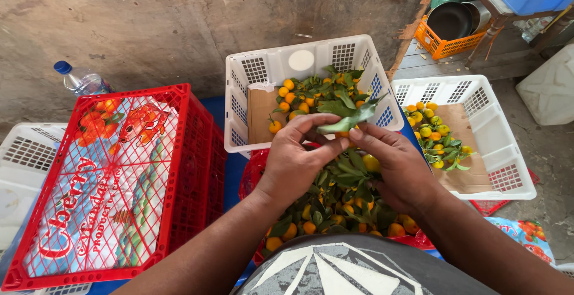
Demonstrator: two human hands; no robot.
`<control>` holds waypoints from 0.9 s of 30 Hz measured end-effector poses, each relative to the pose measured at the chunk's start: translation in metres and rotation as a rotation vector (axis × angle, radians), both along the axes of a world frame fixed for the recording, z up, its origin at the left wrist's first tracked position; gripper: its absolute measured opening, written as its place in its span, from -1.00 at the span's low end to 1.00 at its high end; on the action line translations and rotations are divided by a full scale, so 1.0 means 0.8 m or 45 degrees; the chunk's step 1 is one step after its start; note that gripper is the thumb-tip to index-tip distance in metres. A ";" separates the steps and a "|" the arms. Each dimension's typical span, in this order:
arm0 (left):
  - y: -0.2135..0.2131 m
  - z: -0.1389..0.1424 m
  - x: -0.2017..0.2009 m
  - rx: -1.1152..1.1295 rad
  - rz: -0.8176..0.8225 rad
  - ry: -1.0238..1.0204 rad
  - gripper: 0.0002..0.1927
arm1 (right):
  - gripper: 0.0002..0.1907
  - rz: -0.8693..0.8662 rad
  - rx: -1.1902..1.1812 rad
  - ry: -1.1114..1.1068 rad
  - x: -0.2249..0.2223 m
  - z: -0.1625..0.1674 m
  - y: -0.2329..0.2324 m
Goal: The person repeatedly picks small mandarin fruits with leaves from a red crate, inspects them, and places them into a white crate. The process continues throughout the clip with both hands handling the fruit.
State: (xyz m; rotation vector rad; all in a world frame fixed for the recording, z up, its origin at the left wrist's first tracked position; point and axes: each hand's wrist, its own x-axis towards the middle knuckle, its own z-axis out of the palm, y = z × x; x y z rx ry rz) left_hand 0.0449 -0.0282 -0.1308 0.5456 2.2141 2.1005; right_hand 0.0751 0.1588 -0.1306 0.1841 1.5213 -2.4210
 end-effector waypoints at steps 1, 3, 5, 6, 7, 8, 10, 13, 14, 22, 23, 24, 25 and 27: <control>0.000 0.002 0.001 0.019 -0.015 -0.002 -0.59 | -0.61 0.000 -0.020 -0.014 0.000 0.000 -0.001; -0.001 0.008 0.004 0.057 -0.044 -0.002 -0.55 | -0.61 -0.006 -0.136 -0.066 0.000 -0.001 -0.003; -0.002 0.015 0.007 -0.109 0.009 0.160 -0.56 | -0.63 -0.023 -0.322 -0.141 0.000 -0.002 -0.002; -0.002 0.019 0.008 -0.194 0.037 0.239 -0.57 | -0.65 0.003 -0.363 -0.121 0.000 -0.001 -0.001; -0.001 0.022 0.009 -0.210 0.062 0.293 -0.57 | -0.66 0.031 -0.404 -0.102 0.000 -0.001 0.000; -0.001 0.025 0.011 -0.226 0.086 0.350 -0.57 | -0.68 0.058 -0.445 -0.081 0.000 0.000 0.001; 0.000 0.030 0.013 -0.272 0.123 0.449 -0.56 | -0.62 0.029 -0.390 -0.136 -0.001 0.001 0.002; 0.000 0.033 0.016 -0.350 0.162 0.603 -0.54 | -0.64 0.019 -0.281 -0.103 -0.003 0.001 -0.002; 0.000 0.033 0.016 -0.360 0.173 0.675 -0.53 | -0.66 0.021 -0.240 -0.069 -0.004 0.001 -0.004; -0.006 0.000 0.002 -0.154 0.282 0.295 -0.67 | -0.67 -0.127 -0.118 -0.260 -0.013 -0.010 -0.010; -0.007 -0.007 -0.002 -0.142 0.314 0.196 -0.68 | -0.66 -0.181 -0.066 -0.349 -0.019 -0.012 -0.010; -0.009 -0.015 -0.005 -0.130 0.346 0.094 -0.69 | -0.66 -0.217 -0.008 -0.418 -0.027 -0.014 -0.008; -0.011 -0.022 -0.006 -0.137 0.348 0.047 -0.69 | -0.67 -0.251 0.052 -0.490 -0.035 -0.017 -0.005; -0.016 -0.037 -0.009 -0.148 0.356 -0.045 -0.70 | -0.69 -0.256 0.102 -0.481 -0.053 -0.023 0.007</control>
